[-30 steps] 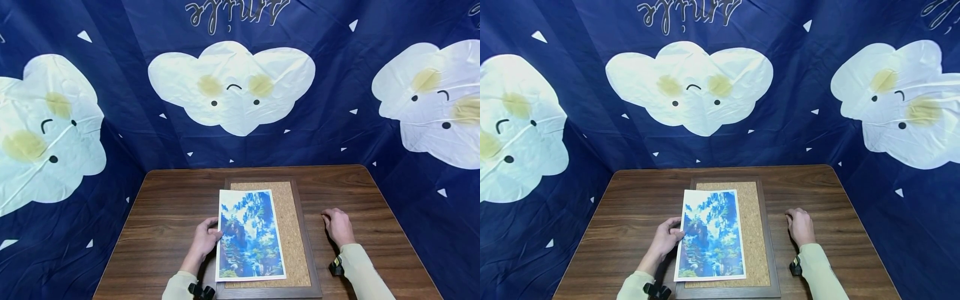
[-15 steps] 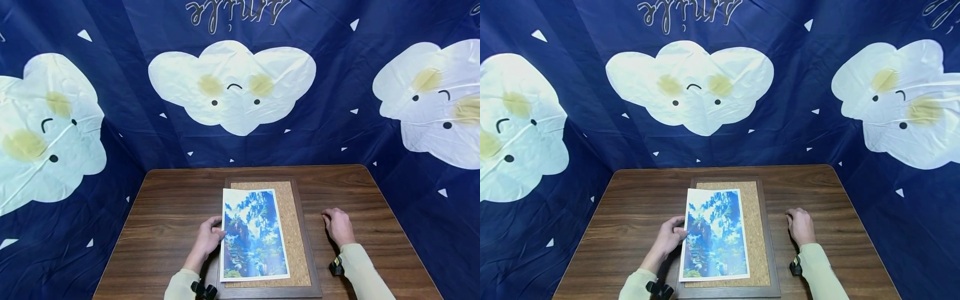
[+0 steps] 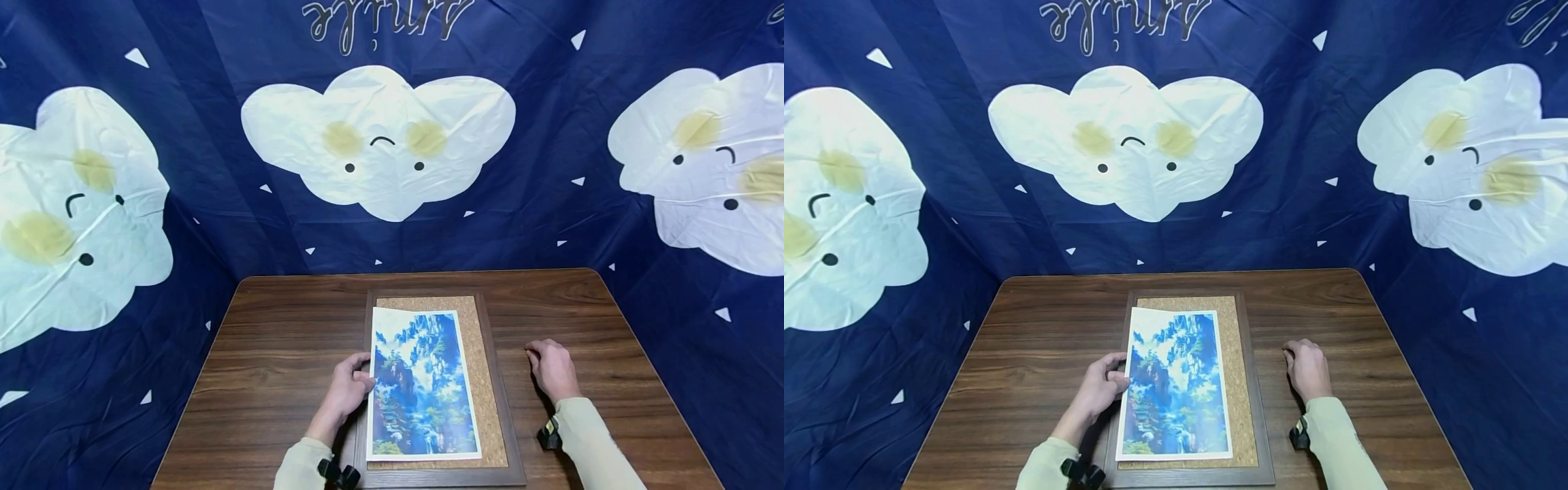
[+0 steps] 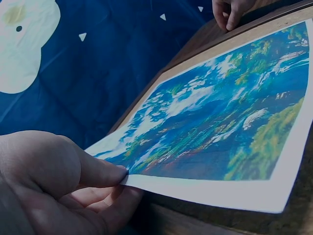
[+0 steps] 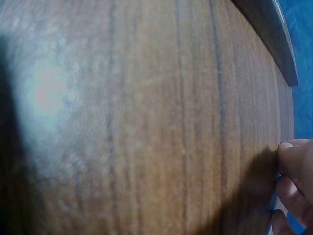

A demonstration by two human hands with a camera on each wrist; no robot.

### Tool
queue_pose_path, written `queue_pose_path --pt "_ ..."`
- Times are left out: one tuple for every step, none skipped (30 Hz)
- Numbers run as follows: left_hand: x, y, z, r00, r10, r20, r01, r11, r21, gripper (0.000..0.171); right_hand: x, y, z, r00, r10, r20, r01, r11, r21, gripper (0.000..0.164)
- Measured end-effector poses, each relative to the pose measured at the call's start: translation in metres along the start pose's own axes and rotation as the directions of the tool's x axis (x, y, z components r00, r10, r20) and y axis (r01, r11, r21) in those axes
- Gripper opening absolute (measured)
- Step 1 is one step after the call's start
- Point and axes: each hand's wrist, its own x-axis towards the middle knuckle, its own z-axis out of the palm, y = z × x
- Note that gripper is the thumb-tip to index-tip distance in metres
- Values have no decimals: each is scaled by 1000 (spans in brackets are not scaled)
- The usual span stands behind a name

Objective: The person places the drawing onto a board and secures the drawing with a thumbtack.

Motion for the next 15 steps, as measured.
queue_pose_path --pt "0 0 1 1000 -4 5 4 1000 -2 55 0 0 0 1000 0 0 0 1000 0 6" --pt "0 0 2 1000 -6 8 6 1000 -4 54 0 0 0 1000 1 0 -1 1000 0 6" --pt "-1 1 3 1000 -12 12 12 1000 -10 54 0 0 0 1000 1 0 -1 1000 1 5" --pt "-1 1 4 1000 -12 16 12 1000 -9 54 0 0 0 1000 0 0 0 1000 1 5" --pt "-1 1 5 1000 -13 19 13 1000 -11 54 0 0 0 1000 0 0 0 1000 1 5" --pt "-1 1 5 1000 -10 23 10 1000 -8 54 0 0 0 1000 0 -1 0 1000 1 5" --pt "-1 1 6 1000 -8 26 8 1000 -4 54 0 0 0 1000 -1 -1 1 1000 2 5" --pt "-1 2 6 1000 -4 27 4 1000 1 54 0 0 0 1000 -2 -2 2 1000 2 5" --pt "-2 2 7 1000 -3 29 3 1000 1 55 0 0 0 1000 -3 -3 3 1000 2 6" --pt "-2 2 7 1000 0 30 0 1000 6 55 0 -1 0 1000 -3 -5 3 1000 2 6" --pt "-2 3 8 1000 1 30 -2 1000 11 55 -1 -1 0 1000 -4 -6 4 1000 2 6" --pt "-2 3 8 1000 4 29 -5 1000 20 55 -1 -1 0 1000 -6 -9 6 1000 2 6" --pt "-2 3 8 1000 1 26 -2 1000 25 55 -1 -1 0 1000 -8 -12 8 1000 2 6" --pt "-1 3 9 1000 -1 23 0 1000 30 54 0 -1 0 1000 -10 -14 10 1000 1 6" --pt "0 3 9 1000 -2 19 2 999 34 54 0 -1 0 1000 -11 -17 11 1000 0 6"
